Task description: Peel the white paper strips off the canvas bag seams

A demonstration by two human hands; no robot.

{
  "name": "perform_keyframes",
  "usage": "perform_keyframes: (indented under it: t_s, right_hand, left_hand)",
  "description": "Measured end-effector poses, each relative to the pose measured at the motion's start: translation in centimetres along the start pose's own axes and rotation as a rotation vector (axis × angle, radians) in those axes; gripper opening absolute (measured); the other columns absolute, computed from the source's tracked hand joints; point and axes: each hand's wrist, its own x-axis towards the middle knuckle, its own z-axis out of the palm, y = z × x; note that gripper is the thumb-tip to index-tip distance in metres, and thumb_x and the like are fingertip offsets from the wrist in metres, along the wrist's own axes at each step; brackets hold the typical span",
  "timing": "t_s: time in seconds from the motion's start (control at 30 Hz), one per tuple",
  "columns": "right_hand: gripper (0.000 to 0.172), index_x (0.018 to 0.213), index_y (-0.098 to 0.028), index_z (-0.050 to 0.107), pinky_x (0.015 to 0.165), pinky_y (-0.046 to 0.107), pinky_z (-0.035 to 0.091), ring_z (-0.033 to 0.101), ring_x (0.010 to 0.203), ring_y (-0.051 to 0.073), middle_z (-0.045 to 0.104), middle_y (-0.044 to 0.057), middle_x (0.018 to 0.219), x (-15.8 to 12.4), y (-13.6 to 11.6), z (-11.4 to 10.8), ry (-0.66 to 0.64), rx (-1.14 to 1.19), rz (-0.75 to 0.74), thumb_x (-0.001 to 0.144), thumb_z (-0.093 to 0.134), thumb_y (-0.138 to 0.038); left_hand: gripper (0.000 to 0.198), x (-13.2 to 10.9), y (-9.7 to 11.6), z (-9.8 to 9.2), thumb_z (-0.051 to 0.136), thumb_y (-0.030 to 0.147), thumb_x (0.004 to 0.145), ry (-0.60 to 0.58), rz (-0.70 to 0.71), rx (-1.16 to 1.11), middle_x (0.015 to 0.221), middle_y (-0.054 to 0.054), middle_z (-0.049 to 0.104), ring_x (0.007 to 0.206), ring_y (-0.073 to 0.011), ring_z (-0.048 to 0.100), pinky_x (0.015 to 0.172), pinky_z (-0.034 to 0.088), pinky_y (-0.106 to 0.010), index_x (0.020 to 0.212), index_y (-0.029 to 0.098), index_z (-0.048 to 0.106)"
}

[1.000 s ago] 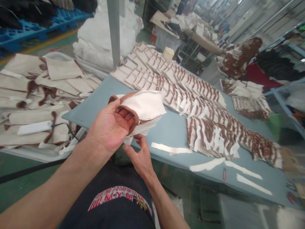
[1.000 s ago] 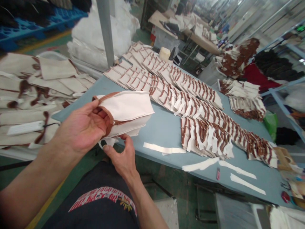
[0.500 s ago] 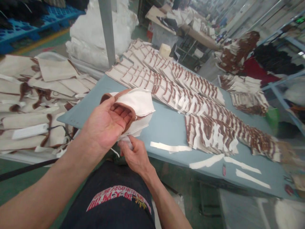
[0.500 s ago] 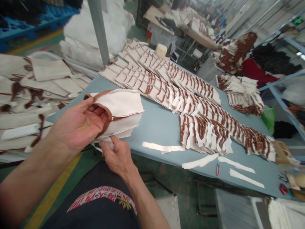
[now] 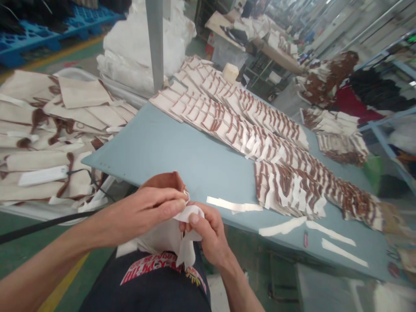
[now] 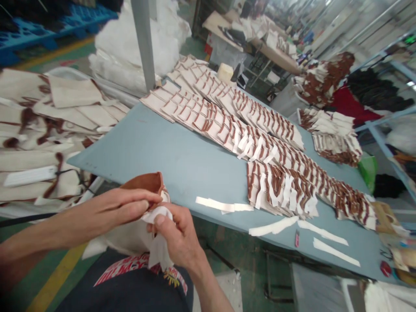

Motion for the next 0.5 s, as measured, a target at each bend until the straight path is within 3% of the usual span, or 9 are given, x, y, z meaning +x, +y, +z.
perform_keyframes:
  t_s: [0.23,0.37,0.5]
  right_hand:
    - [0.044,0.075,-0.022,0.063,0.067,0.030,0.041,0.053,0.068,0.016,0.060,0.000,0.075,-0.5,-0.2,1.0,0.030,0.065,-0.038,0.109,0.061,-0.050]
    - [0.046,0.072,-0.022,0.059,0.065,0.030,0.038,0.048,0.066,0.015,0.054,-0.002,0.071,-0.5,-0.3,1.1,0.051,0.022,-0.018,0.109,0.061,-0.050]
    - [0.044,0.069,-0.022,0.056,0.058,0.029,0.031,0.038,0.057,0.012,0.045,-0.006,0.062,-0.5,-0.8,1.0,0.061,-0.053,0.078,0.107,0.059,-0.045]
  left_hand:
    - [0.019,-2.7,0.3,-1.3,0.067,0.040,0.099,0.009,0.163,0.588,0.095,-0.002,0.086,0.086,-0.0255,0.080,0.077,0.058,-0.032,0.109,0.027,0.077]
    - [0.012,-4.0,-0.2,-1.7,0.060,0.031,0.100,0.007,0.308,0.826,0.087,0.003,0.081,0.075,-0.0229,0.075,0.068,0.047,-0.033,0.099,0.027,0.072]
    - [0.016,-3.4,-0.7,-1.1,0.059,0.027,0.101,-0.016,0.409,0.945,0.079,0.001,0.077,0.070,-0.0246,0.072,0.066,0.043,-0.036,0.090,0.025,0.070]
